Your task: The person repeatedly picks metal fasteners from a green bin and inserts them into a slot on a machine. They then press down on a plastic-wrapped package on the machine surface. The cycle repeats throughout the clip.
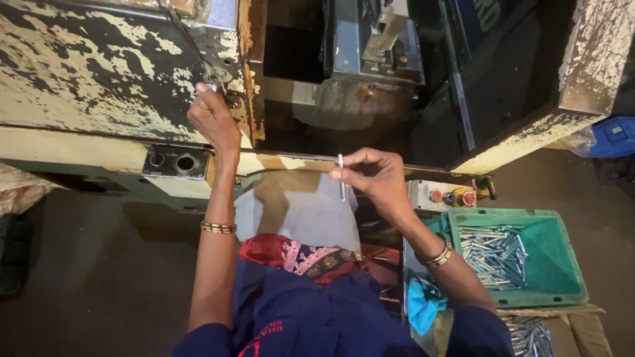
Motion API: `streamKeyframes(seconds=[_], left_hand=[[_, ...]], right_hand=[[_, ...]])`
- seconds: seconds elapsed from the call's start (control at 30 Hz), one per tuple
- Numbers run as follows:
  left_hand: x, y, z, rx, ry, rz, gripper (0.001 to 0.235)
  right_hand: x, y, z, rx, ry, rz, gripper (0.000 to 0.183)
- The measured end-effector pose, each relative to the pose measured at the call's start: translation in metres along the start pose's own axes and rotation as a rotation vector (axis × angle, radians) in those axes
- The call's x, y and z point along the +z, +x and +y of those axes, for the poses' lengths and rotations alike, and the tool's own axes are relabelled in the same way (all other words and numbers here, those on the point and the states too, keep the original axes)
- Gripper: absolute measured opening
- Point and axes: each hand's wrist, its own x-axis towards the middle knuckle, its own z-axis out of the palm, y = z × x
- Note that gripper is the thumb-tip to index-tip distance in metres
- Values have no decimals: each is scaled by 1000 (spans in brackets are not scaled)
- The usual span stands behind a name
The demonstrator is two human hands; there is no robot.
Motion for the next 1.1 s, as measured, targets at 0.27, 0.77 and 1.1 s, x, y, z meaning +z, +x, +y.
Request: streamKeyframes(seconds=[0.27,0.77,1.1], left_hand=[[-1,-1,9,4,-5,4,67],[2,-3,-7,8,0,13,67],[5,-3,-20,5,-13,12,67]], right_hand=[[6,3,-7,12,8,-17,15],[13,10,-4,-57,-62,-16,16],[12,14,2,-21,-116,-52,21]])
